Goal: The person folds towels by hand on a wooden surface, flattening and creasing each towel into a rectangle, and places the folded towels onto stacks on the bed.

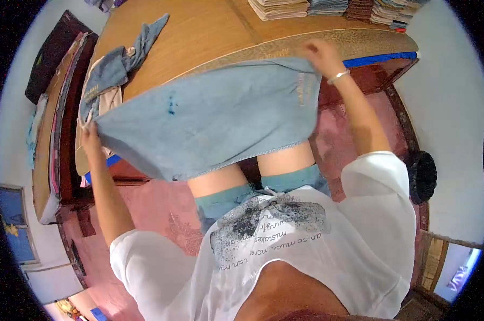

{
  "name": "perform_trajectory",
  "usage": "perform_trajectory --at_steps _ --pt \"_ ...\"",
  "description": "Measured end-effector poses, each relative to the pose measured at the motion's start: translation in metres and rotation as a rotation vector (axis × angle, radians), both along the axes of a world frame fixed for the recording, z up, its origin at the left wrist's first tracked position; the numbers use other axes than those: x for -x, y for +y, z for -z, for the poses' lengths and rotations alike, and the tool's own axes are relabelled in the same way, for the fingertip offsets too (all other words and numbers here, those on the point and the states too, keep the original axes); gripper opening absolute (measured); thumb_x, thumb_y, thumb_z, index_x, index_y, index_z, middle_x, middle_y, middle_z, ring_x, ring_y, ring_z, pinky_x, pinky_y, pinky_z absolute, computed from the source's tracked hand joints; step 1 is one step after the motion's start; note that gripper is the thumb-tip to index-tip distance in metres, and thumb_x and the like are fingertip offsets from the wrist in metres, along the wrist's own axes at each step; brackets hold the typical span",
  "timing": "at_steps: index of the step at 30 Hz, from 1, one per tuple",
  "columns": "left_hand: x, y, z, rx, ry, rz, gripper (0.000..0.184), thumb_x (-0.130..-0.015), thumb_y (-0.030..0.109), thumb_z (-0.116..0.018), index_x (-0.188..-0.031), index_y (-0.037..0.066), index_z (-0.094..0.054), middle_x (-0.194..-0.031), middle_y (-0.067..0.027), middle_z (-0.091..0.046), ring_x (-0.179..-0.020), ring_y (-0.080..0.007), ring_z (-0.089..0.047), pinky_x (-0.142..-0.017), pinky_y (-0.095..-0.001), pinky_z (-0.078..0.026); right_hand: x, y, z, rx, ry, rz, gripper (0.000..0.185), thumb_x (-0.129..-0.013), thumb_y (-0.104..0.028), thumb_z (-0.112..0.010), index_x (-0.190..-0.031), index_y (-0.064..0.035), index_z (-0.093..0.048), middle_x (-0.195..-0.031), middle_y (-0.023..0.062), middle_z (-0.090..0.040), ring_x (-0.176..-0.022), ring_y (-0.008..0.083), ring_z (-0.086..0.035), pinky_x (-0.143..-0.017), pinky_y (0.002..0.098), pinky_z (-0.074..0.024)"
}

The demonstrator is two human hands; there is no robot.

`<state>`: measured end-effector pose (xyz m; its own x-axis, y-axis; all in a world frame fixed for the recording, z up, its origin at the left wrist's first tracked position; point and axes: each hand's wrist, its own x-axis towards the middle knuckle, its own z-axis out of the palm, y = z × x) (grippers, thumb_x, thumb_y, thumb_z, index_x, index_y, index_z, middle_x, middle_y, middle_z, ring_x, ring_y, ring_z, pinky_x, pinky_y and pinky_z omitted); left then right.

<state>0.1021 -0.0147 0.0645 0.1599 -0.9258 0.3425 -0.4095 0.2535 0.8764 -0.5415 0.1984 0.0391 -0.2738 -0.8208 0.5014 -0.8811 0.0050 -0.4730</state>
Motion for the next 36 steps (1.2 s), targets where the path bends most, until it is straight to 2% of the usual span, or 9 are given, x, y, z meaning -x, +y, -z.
perform_trajectory --at_steps 4,5,8,14,20,22,23,27,36 --pt "0.009 -0.013 0.074 0.002 0.025 -0.009 0.035 -0.084 0.02 -0.054 -0.114 0.001 -0.054 -0.097 -0.0056 -0.059 -0.085 -0.0135 -0.051 -0.076 -0.0249 -0.04 -0.019 0.026 0.035 -0.06 0.125 -0.115 0.03 -0.072 -0.022 -0.064 -0.099 -0.0085 -0.059 -0.097 0.012 -0.058 -0.093 0.0301 -0.054 -0.078 0.037 -0.0431" --pt "0.001 -0.018 0.082 0.007 -0.173 -0.076 0.036 -0.084 0.019 -0.053 -0.116 0.003 -0.053 -0.094 -0.0068 -0.06 -0.083 -0.0135 -0.052 -0.075 -0.0264 -0.042 -0.023 0.032 0.039 -0.014 0.174 -0.148 0.034 -0.07 -0.022 -0.065 -0.101 -0.0097 -0.058 -0.101 0.0113 -0.057 -0.096 0.0298 -0.052 -0.08 0.037 -0.0419" --pt "0.018 -0.006 0.07 0.017 -0.19 -0.073 0.036 -0.084 0.02 -0.054 -0.116 0.004 -0.053 -0.091 -0.0084 -0.061 -0.081 -0.0132 -0.053 -0.073 -0.0266 -0.042 -0.037 0.035 0.031 -0.042 0.384 -0.035 0.039 -0.068 -0.018 -0.066 -0.105 -0.0104 -0.056 -0.109 0.0112 -0.054 -0.103 0.03 -0.049 -0.084 0.0361 -0.0399" --pt "0.011 -0.005 0.076 0.057 -0.125 -0.043 0.032 -0.084 0.021 -0.054 -0.104 -0.004 -0.057 -0.086 -0.0053 -0.06 -0.075 -0.011 -0.052 -0.068 -0.0244 -0.042 0.002 0.026 0.029 -0.096 0.369 -0.198 0.035 -0.071 -0.007 -0.059 -0.106 -0.0103 -0.055 -0.109 0.0122 -0.054 -0.102 0.0308 -0.049 -0.085 0.0371 -0.0403" --pt "0.015 -0.009 0.058 -0.124 -0.102 -0.041 0.029 -0.085 0.02 -0.054 -0.098 -0.005 -0.058 -0.08 -0.0023 -0.058 -0.07 -0.0105 -0.05 -0.063 -0.0225 -0.041 0.033 0.014 0.017 -0.187 -0.054 -0.107 0.019 -0.079 -0.014 -0.057 -0.096 -0.0047 -0.059 -0.087 0.0105 -0.061 -0.079 0.0256 -0.058 -0.073 0.0325 -0.0476" --pt "0.025 -0.007 0.047 -0.202 0.077 0.037 0.03 -0.085 0.021 -0.053 -0.098 -0.005 -0.057 -0.08 -0.003 -0.058 -0.07 -0.0111 -0.05 -0.065 -0.0233 -0.041 0.037 0.003 0.009 -0.256 -0.754 -0.056 0.022 -0.082 -0.021 -0.059 -0.097 -0.0056 -0.06 -0.085 0.0037 -0.059 -0.076 0.014 -0.056 -0.062 0.0261 -0.0489" --pt "0.025 -0.004 0.038 -0.129 -0.196 0.01 0.031 -0.085 0.023 -0.052 -0.1 -0.005 -0.057 -0.084 -0.0044 -0.058 -0.074 -0.0125 -0.05 -0.068 -0.0242 -0.041 0.035 -0.003 0.008 -0.134 -0.932 -0.05 0.025 -0.082 -0.026 -0.06 -0.097 -0.006 -0.06 -0.085 -0.0004 -0.057 -0.073 0.0074 -0.052 -0.053 0.0209 -0.0476" --pt "0.031 -0.026 0.041 -0.176 -0.09 -0.004 0.033 -0.085 0.025 -0.052 -0.1 -0.004 -0.057 -0.087 -0.007 -0.058 -0.079 -0.0141 -0.051 -0.071 -0.0265 -0.041 0.052 -0.036 0.004 -0.068 -0.799 0.1 0.025 -0.08 -0.024 -0.062 -0.097 -0.0055 -0.061 -0.086 0.0011 -0.058 -0.063 0.0097 -0.053 -0.047 0.0213 -0.0455" --pt "0.079 -0.067 0.037 -0.1 -0.602 -0.158 0.038 -0.084 0.031 -0.051 -0.101 -0.003 -0.056 -0.09 -0.0168 -0.059 -0.082 -0.0227 -0.055 -0.074 -0.0317 -0.042 0.112 -0.123 0.049 0.186 -0.932 0.329 0.018 -0.077 -0.016 -0.063 -0.09 -0.0036 -0.062 -0.085 0.0053 -0.061 -0.066 0.0143 -0.059 -0.048 0.0263 -0.0477"
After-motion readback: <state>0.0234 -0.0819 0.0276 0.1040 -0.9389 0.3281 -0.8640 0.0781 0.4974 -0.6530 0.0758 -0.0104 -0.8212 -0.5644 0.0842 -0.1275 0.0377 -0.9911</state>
